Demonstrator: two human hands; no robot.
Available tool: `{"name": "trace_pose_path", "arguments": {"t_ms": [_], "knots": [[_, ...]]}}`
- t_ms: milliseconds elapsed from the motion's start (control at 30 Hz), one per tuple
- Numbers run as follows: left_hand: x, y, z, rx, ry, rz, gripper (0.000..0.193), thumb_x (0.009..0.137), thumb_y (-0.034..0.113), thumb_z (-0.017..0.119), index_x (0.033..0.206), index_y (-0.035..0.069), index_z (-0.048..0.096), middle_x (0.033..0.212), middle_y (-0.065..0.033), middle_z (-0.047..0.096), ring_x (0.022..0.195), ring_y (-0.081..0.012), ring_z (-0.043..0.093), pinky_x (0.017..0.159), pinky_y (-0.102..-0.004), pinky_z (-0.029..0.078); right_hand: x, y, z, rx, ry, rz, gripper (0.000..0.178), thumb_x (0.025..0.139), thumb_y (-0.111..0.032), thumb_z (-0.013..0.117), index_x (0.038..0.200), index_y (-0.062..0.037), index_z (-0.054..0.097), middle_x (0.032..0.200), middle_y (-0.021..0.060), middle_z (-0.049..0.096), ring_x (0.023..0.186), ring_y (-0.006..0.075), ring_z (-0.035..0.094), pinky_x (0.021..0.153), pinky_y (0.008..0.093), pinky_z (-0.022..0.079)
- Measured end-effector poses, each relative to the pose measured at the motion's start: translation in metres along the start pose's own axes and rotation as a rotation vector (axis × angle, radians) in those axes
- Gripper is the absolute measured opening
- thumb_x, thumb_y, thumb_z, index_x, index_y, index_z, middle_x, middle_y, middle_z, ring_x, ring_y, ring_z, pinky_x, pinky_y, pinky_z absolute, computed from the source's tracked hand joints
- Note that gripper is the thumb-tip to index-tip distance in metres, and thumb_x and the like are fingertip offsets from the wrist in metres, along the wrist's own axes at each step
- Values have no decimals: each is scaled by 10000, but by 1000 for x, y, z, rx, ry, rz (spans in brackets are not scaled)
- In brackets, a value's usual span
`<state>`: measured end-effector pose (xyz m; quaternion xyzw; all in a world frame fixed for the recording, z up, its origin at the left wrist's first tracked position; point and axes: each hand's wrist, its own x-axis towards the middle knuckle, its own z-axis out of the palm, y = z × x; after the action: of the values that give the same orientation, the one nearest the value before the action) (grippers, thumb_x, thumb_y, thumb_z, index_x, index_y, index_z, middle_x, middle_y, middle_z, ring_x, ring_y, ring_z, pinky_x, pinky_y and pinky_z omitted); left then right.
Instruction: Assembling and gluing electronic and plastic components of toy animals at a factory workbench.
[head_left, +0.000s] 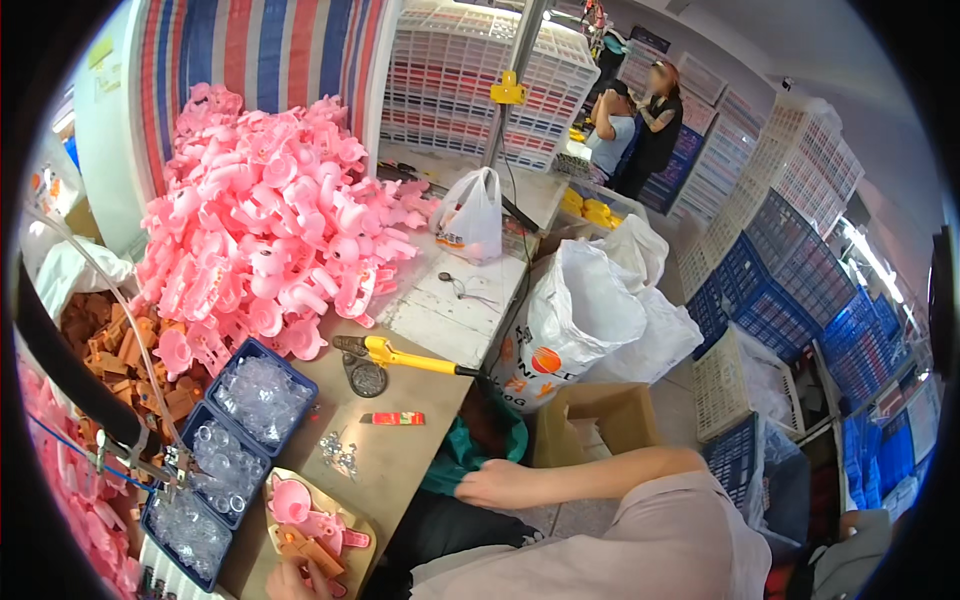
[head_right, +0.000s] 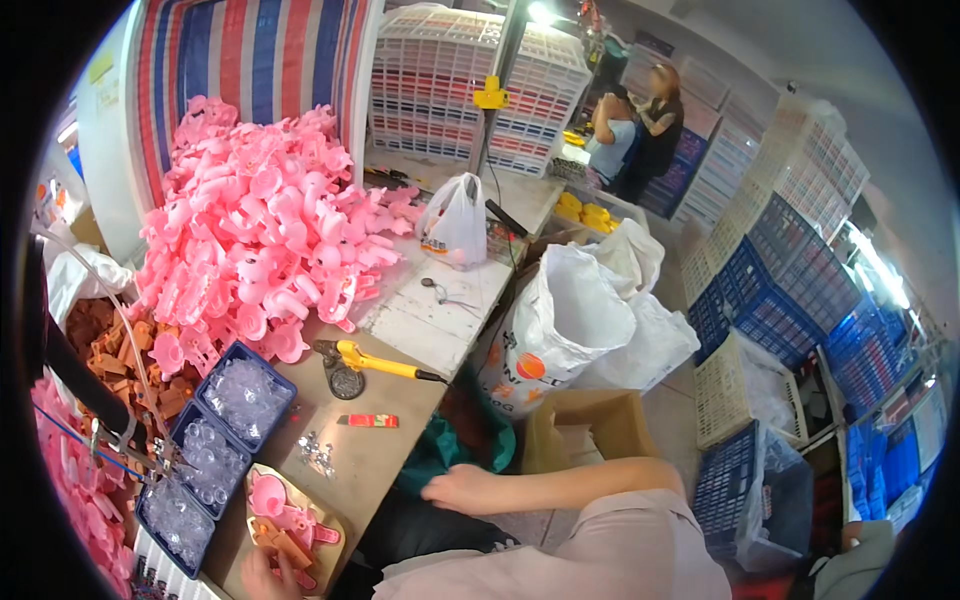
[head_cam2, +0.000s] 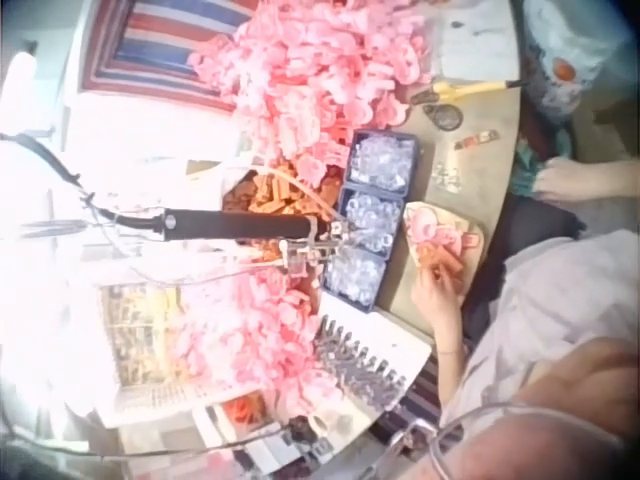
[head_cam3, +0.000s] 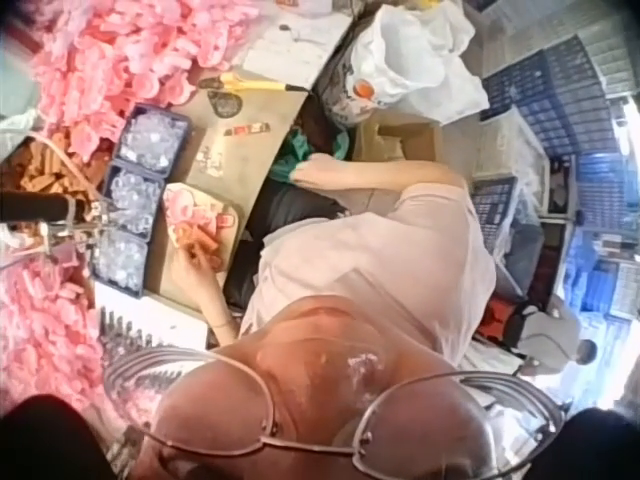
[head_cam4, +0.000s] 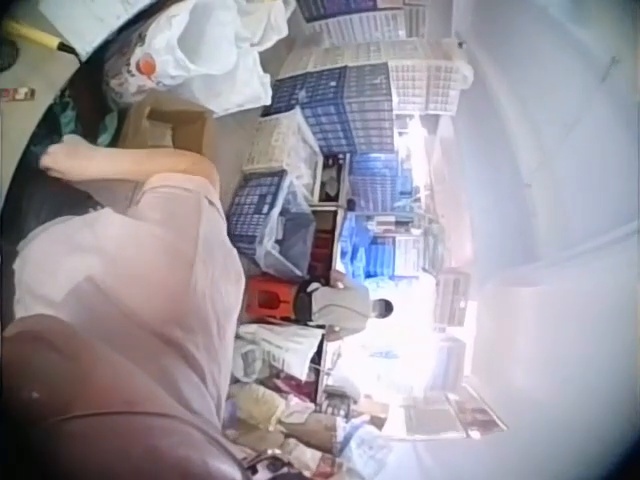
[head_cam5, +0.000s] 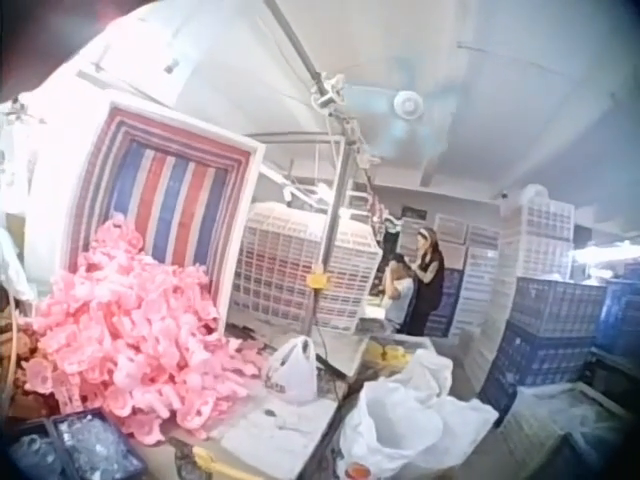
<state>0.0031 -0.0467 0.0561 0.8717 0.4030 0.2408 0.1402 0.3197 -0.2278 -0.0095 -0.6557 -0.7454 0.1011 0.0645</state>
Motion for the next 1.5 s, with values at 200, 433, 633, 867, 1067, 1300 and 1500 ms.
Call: {"name": "trace_pose_path", "arguments": {"t_ms": [200,433,633,867,1067,1300,1500], "knots": [[-15,-2,3,21,30,-62,126,812,93,640,915,25,617,819,-167,564,733,-346,562,669,-430,458,193,-95,-34,565,515,-429,242,818,-228,623,997,-66,606,1097,111,544,966,280,548,810,387,449],[-25,-5,-10,-1,-62,-208,155,895,181,600,921,29,593,843,-170,587,722,-388,567,641,-430,462,259,-96,14,497,124,-844,111,753,-149,642,785,-44,653,965,127,605,919,310,577,807,410,460],[-36,-40,-8,-718,-52,-447,192,939,165,579,885,-19,595,754,-71,588,682,-149,547,621,-288,455,270,-92,4,597,39,-690,163,710,-208,677,766,-56,656,910,121,584,888,317,576,758,415,470],[-33,-48,-33,-995,200,-778,203,915,177,559,752,57,570,721,-1,498,654,-92,430,576,-239,335,278,-102,-52,521,524,-1080,158,762,-217,600,698,-75,578,830,125,577,789,316,553,647,430,450],[10,-22,-38,-942,352,-459,194,902,30,563,1095,15,578,950,-31,605,810,-89,568,712,-225,450,244,-92,-124,580,179,-360,129,771,-44,690,867,-2,616,956,90,566,889,219,575,773,306,454],[-35,-29,21,-1187,91,-740,251,879,25,627,1120,-38,594,976,-47,630,882,-85,594,807,-218,495,169,-78,-46,497,47,-116,187,778,-15,676,949,-16,603,1013,112,585,960,248,571,829,314,452],[-44,-34,21,-1139,170,-722,239,865,23,639,1099,-19,621,970,-63,647,874,-106,622,785,-228,512,220,-148,-67,660,-170,-487,429,783,-30,667,1193,-50,543,1053,105,603,862,213,630,743,335,502]]}}
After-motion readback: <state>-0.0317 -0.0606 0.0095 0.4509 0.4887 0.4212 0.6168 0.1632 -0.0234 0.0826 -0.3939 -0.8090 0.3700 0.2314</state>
